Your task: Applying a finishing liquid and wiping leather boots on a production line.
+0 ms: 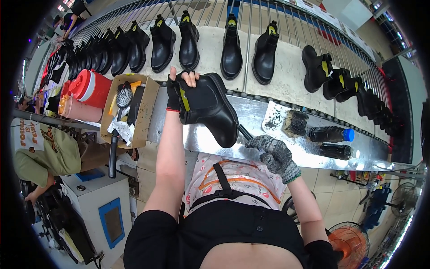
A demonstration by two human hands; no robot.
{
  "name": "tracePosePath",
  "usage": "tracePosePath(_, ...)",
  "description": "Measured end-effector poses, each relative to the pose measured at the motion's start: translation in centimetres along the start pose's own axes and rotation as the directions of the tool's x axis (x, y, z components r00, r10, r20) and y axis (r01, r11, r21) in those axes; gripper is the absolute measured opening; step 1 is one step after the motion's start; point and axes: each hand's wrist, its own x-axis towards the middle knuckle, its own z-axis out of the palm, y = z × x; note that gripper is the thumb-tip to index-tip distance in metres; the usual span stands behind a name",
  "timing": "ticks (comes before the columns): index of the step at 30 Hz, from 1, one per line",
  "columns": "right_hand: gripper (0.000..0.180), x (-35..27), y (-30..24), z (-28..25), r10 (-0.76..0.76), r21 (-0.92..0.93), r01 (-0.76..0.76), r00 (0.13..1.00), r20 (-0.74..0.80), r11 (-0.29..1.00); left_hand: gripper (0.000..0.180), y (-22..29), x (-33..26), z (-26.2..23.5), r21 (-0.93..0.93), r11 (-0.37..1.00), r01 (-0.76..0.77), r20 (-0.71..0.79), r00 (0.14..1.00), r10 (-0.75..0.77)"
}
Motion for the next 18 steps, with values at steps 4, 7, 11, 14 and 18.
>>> tracePosePath(4,0.029,-0.3,0.2,0.2,0.064,0.127,-0.067,0.998,0.029,0.99,0.07,-0.1,-0.5,-1.9,-0.028,0.999,0.042,-0.178,0.983,-0.046)
tracePosePath(7,0.033,-0.7,0.9,0.6,0.01,0.17,-0.007,1.0,-0.016,0.985,0.071,-0.1,-0.6,-3.2,-0.041,0.997,0.06,-0.283,0.956,-0.07)
tracePosePath(11,0.037,-1.1,1.2,1.0,0.09,0.233,-0.093,0.996,0.025,0.968,0.071,-0.2,-0.7,-4.4,0.035,0.998,0.053,-0.354,0.935,-0.037)
tracePosePath(14,0.039,-1.7,2.3,1.7,0.218,0.274,-0.216,0.976,0.023,0.937,0.071,-0.4,-0.4,-5.1,0.096,0.993,0.064,-0.441,0.897,-0.015)
tracePosePath(18,0.058,-2.5,2.9,2.1,0.452,0.527,-0.463,0.878,0.159,0.713,0.069,-0.5,0.1,-5.8,0.027,0.993,0.112,-0.519,0.851,-0.082)
